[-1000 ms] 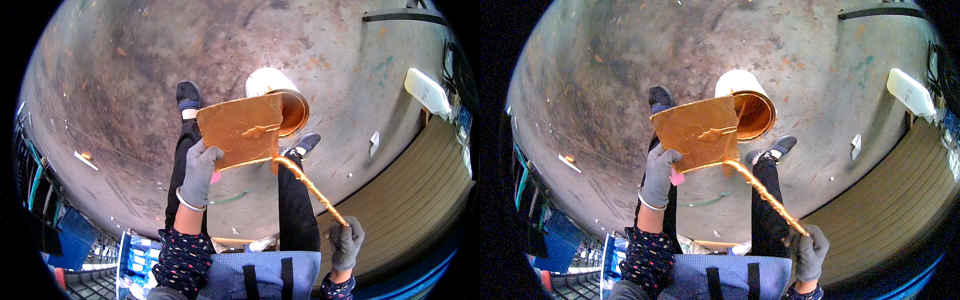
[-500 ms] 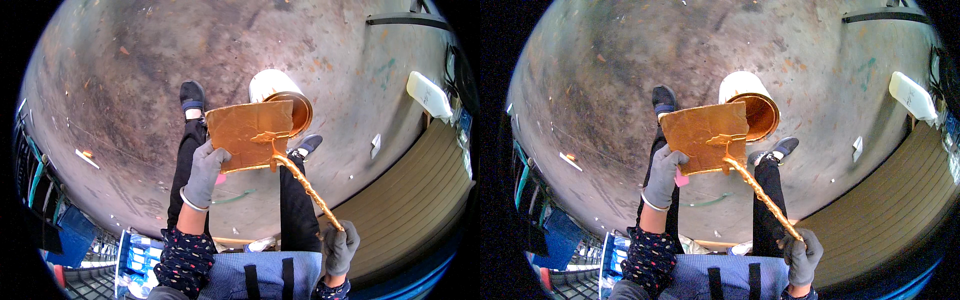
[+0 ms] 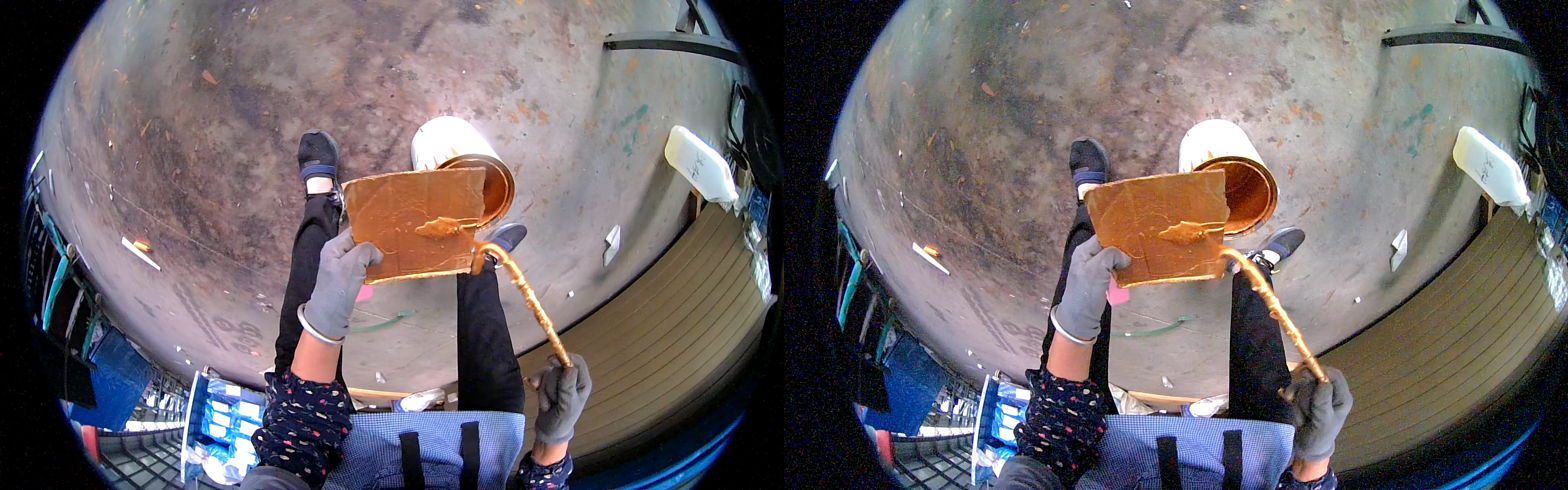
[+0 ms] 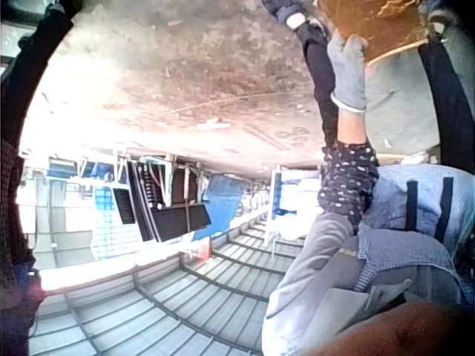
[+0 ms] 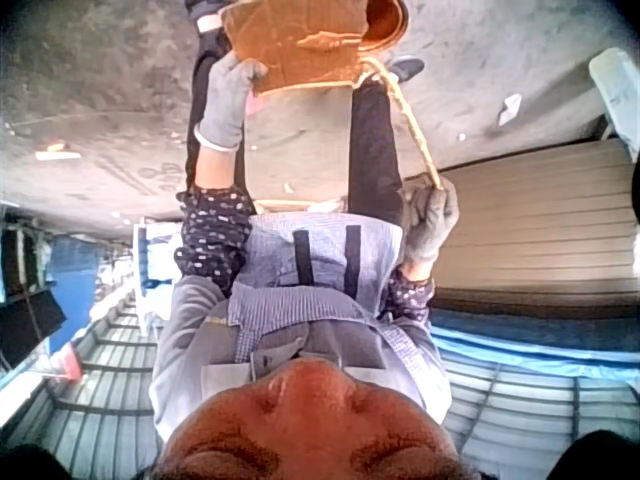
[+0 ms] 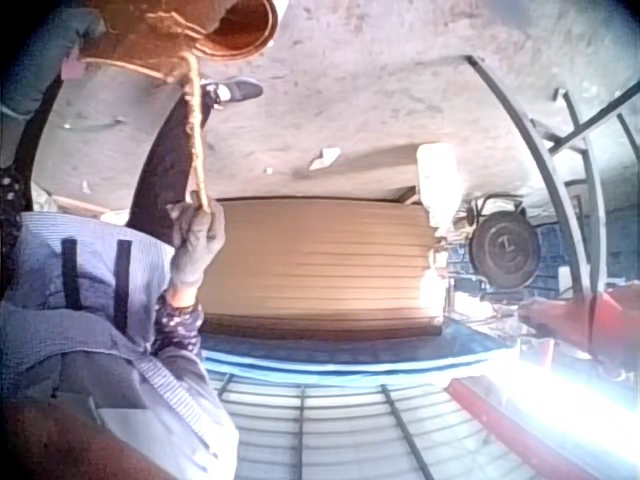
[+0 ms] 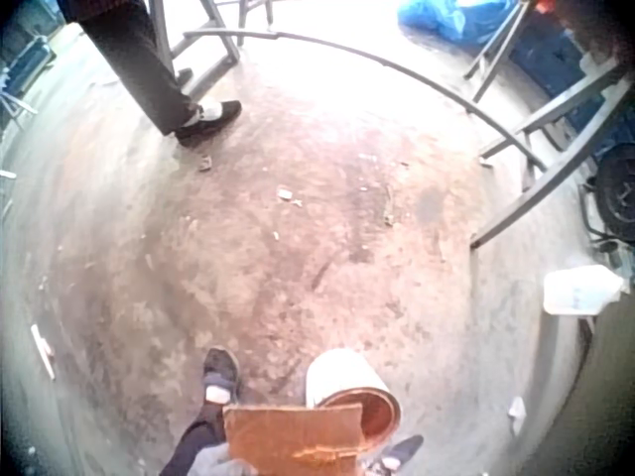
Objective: The person uses shears to trim a pink sponge, then dips a cardboard piece into a bucket of gold paint. They use the sponge to apply the gold paint to the raised edges of a large circular decorative sign featuring a Chinese character.
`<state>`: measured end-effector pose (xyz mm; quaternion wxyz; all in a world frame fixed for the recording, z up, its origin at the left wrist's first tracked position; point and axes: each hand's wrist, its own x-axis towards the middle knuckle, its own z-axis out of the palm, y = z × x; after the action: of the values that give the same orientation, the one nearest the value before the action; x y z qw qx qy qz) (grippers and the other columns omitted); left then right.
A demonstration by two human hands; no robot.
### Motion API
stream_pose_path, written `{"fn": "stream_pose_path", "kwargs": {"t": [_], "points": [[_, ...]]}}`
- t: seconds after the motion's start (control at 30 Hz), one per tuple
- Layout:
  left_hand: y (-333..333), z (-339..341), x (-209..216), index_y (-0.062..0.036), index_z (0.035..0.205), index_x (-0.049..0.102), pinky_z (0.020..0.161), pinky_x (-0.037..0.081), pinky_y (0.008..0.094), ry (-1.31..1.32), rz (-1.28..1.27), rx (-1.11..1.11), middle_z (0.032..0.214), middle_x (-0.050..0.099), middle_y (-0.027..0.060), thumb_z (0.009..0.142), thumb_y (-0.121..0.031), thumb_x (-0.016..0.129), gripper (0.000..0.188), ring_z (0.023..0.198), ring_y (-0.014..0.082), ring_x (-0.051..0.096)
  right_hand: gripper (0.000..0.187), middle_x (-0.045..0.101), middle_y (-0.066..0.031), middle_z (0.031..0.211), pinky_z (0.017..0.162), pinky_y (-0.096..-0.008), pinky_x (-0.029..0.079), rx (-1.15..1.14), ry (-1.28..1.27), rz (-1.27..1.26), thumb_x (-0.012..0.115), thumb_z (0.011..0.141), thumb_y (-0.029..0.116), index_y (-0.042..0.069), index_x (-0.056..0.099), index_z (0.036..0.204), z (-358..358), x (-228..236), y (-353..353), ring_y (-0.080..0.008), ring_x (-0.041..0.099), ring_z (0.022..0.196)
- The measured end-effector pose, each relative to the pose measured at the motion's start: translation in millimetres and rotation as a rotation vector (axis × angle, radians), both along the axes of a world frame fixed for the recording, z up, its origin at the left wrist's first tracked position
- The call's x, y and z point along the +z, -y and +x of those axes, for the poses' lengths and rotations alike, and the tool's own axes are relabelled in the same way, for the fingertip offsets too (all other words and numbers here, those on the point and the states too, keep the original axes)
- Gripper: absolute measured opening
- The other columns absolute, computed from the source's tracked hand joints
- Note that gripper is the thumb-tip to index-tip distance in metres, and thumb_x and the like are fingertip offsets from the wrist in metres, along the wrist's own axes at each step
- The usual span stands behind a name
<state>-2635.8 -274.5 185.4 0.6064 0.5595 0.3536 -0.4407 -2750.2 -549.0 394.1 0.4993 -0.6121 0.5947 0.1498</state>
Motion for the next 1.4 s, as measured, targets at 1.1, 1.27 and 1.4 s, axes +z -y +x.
{"fn": "stream_pose_path", "kwargs": {"t": [1.1, 1.27, 1.4], "points": [[7, 25, 321, 0.0059, 0.121, 0.064, 0.101, 0.051, 0.0333, 0.220, -0.463, 0.091, 0.123, 0.071, 0.0098, 0.089, -0.004, 0.055, 0.034, 0.112, 0.0185, 0.066, 0.077, 0.063, -0.0178, 0.135, 0.102, -0.0380, 0.052, 0.293, 0.488, 0.398, 0.084, 0.088, 0.029, -0.005, 0.048, 0.146, -4, 127, -156, -0.0266, 0.063, 0.122], [-23, 15, 465, 0.0004, 0.120, 0.064, 0.093, 0.056, 0.0354, 0.239, -0.353, 0.058, 0.115, 0.071, 0.0075, 0.089, -0.010, 0.059, 0.033, 0.103, 0.0224, 0.070, 0.055, 0.070, -0.0153, 0.122, 0.099, -0.0354, 0.052, 0.371, 0.596, 0.317, 0.080, 0.091, 0.026, -0.007, 0.061, 0.132, -14, 257, -160, -0.0223, 0.066, 0.112], [-59, -21, 513, 0.0023, 0.122, 0.065, 0.093, 0.055, 0.0324, 0.440, -0.394, 0.144, 0.111, 0.071, 0.0081, 0.091, -0.009, 0.057, 0.034, 0.102, 0.0188, 0.069, 0.054, 0.065, -0.0103, 0.124, 0.097, -0.0333, 0.052, 0.528, 0.609, 0.183, 0.077, 0.091, 0.022, -0.003, 0.057, 0.135, -65, 303, -134, -0.0178, 0.064, 0.110]]}}
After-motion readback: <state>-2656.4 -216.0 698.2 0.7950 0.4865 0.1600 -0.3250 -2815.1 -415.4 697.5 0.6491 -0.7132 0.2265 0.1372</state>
